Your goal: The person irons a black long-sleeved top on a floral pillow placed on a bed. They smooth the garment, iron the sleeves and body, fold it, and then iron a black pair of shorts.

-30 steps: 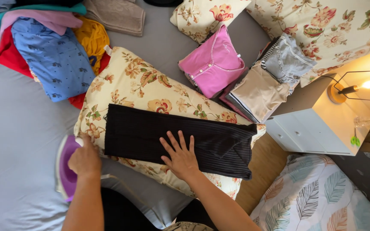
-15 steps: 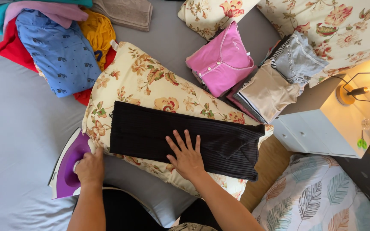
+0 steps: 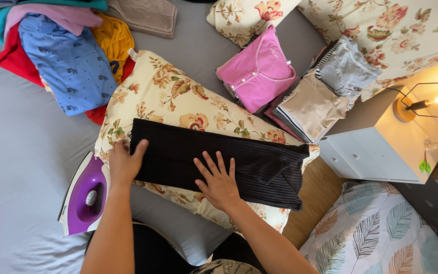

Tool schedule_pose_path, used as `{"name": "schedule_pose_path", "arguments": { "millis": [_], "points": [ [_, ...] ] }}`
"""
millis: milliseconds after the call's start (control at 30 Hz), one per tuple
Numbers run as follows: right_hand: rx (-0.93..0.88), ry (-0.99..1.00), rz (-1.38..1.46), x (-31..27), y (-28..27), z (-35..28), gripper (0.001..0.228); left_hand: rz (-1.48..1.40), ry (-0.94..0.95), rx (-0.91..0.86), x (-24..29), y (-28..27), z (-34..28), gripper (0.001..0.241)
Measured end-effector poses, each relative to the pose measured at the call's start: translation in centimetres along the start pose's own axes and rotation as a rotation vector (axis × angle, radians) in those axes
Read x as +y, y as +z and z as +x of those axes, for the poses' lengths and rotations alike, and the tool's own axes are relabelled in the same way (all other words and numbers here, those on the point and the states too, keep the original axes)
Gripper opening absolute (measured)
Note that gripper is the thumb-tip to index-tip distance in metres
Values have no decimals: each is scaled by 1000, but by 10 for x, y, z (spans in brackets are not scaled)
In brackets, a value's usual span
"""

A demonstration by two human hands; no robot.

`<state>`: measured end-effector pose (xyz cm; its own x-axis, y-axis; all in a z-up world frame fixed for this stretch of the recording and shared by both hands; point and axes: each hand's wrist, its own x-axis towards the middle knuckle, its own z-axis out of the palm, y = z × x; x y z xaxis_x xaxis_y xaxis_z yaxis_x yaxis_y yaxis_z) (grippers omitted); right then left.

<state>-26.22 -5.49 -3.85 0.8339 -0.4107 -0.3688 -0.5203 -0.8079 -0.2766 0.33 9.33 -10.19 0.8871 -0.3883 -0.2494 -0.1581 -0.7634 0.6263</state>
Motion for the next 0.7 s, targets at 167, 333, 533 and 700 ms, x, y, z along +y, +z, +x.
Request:
{"name": "schedule_pose_path", "arguments": {
  "millis": [167, 333, 533, 700],
  "points": [
    [43, -30, 124, 4, -7, -5, 63, -180, -146, -252, 12, 0, -4, 109],
    [203, 38, 375, 6, -18, -1, 58, -96, -76, -299, 29, 7, -18, 72],
    [118, 463, 1798, 20, -47, -11, 80, -107, 452, -384, 157, -17, -117, 60],
    [119, 642, 1826, 20, -53, -9, 95, -219, 524, -474, 151, 17, -130, 45]
  ]
}}
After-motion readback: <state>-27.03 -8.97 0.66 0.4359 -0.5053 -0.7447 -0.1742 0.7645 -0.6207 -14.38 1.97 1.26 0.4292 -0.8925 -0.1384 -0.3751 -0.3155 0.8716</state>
